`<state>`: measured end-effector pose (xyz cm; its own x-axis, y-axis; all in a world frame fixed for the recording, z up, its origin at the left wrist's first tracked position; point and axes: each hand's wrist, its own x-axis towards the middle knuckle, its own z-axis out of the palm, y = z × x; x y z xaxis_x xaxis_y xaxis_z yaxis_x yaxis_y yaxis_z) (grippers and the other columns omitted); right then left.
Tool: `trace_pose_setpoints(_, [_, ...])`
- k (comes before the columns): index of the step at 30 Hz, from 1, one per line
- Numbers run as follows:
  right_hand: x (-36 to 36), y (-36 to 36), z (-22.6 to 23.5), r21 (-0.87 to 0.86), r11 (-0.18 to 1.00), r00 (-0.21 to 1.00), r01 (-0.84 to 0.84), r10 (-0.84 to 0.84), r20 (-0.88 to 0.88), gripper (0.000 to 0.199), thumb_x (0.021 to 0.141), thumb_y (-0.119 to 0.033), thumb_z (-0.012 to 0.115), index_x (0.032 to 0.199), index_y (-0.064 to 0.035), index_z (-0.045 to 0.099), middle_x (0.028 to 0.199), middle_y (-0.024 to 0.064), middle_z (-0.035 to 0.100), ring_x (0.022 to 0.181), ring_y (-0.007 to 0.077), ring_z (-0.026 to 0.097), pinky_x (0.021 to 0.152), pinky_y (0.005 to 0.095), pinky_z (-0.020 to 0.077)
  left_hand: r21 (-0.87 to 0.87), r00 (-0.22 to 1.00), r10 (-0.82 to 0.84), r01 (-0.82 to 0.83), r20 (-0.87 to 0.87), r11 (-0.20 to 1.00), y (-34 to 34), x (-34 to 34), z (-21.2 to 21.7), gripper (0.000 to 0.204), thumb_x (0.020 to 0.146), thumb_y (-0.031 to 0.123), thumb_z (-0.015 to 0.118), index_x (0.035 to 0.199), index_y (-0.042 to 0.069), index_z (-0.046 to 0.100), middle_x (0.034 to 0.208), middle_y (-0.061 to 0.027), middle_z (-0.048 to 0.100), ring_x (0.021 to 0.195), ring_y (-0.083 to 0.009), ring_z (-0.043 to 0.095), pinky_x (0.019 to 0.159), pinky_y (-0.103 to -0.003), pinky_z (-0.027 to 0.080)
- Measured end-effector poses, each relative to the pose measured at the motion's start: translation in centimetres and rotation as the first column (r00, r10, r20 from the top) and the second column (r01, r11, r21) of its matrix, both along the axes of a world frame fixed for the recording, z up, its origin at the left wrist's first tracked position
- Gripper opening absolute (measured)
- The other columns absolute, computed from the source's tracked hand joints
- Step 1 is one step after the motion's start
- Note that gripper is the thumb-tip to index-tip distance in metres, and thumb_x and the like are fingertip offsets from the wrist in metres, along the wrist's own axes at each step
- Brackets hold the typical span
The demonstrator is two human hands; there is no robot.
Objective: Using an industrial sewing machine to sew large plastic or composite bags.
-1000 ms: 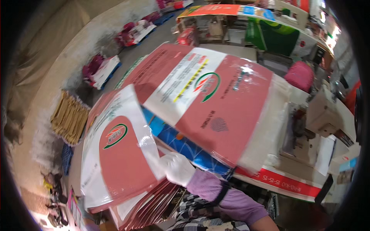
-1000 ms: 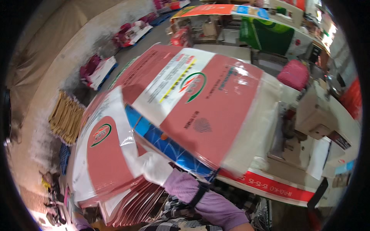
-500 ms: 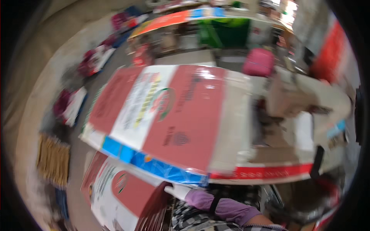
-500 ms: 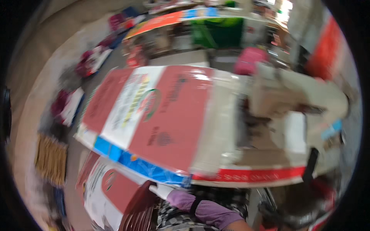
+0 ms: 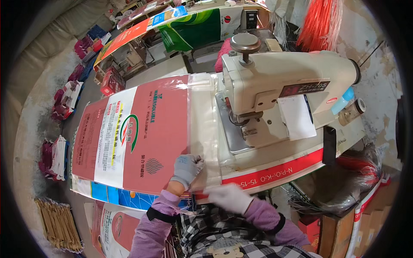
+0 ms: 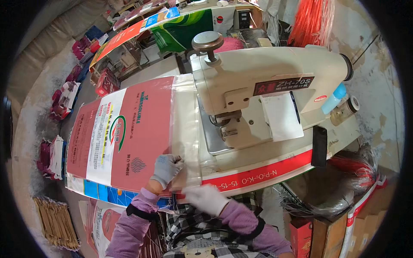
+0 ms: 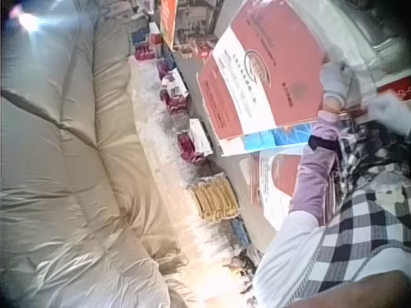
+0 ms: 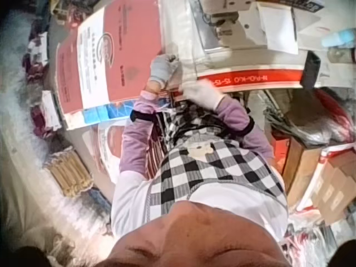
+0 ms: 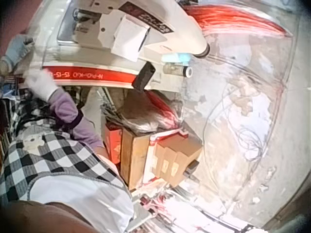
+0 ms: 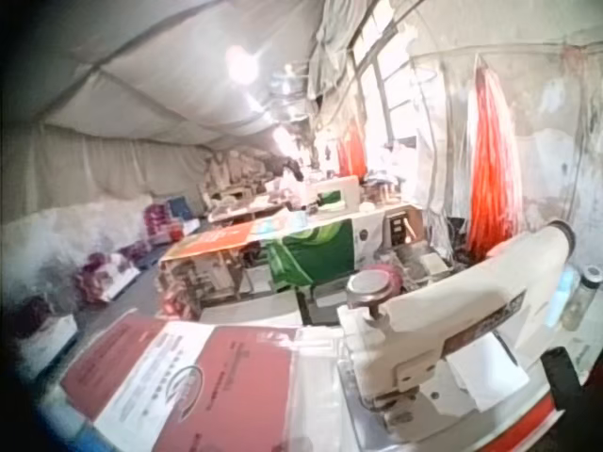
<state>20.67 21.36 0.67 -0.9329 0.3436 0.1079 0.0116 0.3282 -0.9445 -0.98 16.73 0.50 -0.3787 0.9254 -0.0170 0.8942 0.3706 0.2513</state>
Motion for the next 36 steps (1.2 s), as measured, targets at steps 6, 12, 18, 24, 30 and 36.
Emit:
trace_pose_setpoints(6, [-5.9,5.9,0.9,0.103,0.880,0.884,0.464,-0.467,0.005,0.023,0.089,-0.024,0.061,0.096,-0.0028,0.065,0.090,0.0169,0.064,0.084,0.0316,0.064,0.076,0.0381,0.0493,0.054,0.716,0.246,-0.369,0.653,0.928,-0.5,-0.4,0.4,0.019,0.083,0.019,0.067,0.085,0.001,0.071,0.066,-0.0095,0.068,0.060,-0.0117,0.062,0.059,-0.028,0.047])
trace_pose_setpoints(12, [-10.0,4.0,0.0,-0.222,0.867,0.891,0.445,-0.455,0.009,0.024,0.088,-0.023,0.060,0.080,-0.0001,0.066,0.088,0.0157,0.064,0.081,0.0297,0.062,0.074,0.0421,0.0480,0.308,0.595,0.038,-0.468,0.803,0.828,-2.0,-1.4,1.4,0.013,0.081,0.008,0.070,0.088,-0.003,0.071,0.074,-0.0026,0.069,0.066,-0.0082,0.059,0.060,-0.026,0.047])
trace_pose_setpoints(18, [-6.3,4.7,-2.5,0.483,0.801,0.865,0.353,-0.476,0.158,0.022,0.081,-0.022,0.067,0.085,-0.0003,0.064,0.095,0.0145,0.064,0.093,0.0302,0.061,0.079,0.0432,0.0488,0.346,0.481,0.102,-0.747,0.871,0.569,-4.0,-3.4,5.9,0.008,0.087,0.002,0.064,0.082,-0.001,0.070,0.076,0.0025,0.063,0.069,-0.0028,0.051,0.059,-0.020,0.042])
trace_pose_setpoints(24, [-8.6,3.8,6.3,0.283,0.909,0.952,0.307,-0.287,-0.109,0.033,0.083,-0.029,0.068,0.103,-0.0036,0.063,0.102,0.0142,0.066,0.083,0.0279,0.066,0.076,0.0400,0.0519,0.347,0.453,0.026,-0.718,0.891,0.603,-5.3,0.0,6.9,0.016,0.093,0.011,0.061,0.079,0.004,0.065,0.067,0.0032,0.056,0.060,-0.0042,0.048,0.057,-0.020,0.039])
trace_pose_setpoints(30, [-10.4,-2.1,2.7,-0.537,0.839,0.952,0.089,-0.229,-0.201,0.015,0.080,-0.008,0.074,0.084,0.0000,0.063,0.084,0.0052,0.066,0.075,0.0114,0.061,0.071,0.0269,0.0496,0.528,0.969,0.245,-0.227,0.036,0.818,-6.5,1.4,3.3,0.053,0.079,0.022,0.072,0.125,0.006,0.051,0.115,-0.0120,0.061,0.096,-0.0309,0.064,0.083,-0.042,0.050])
trace_pose_setpoints(36, [-10.7,-3.8,0.8,-0.146,0.989,0.984,0.021,-0.046,-0.171,0.020,0.086,-0.018,0.066,0.097,-0.0011,0.064,0.093,0.0121,0.064,0.077,0.0232,0.065,0.071,0.0317,0.0511,-0.088,0.630,0.437,-0.506,0.642,0.858,-8.6,-2.3,6.9,0.033,0.088,0.031,0.067,0.082,-0.002,0.065,0.066,-0.0107,0.063,0.059,-0.0189,0.065,0.053,-0.033,0.053])
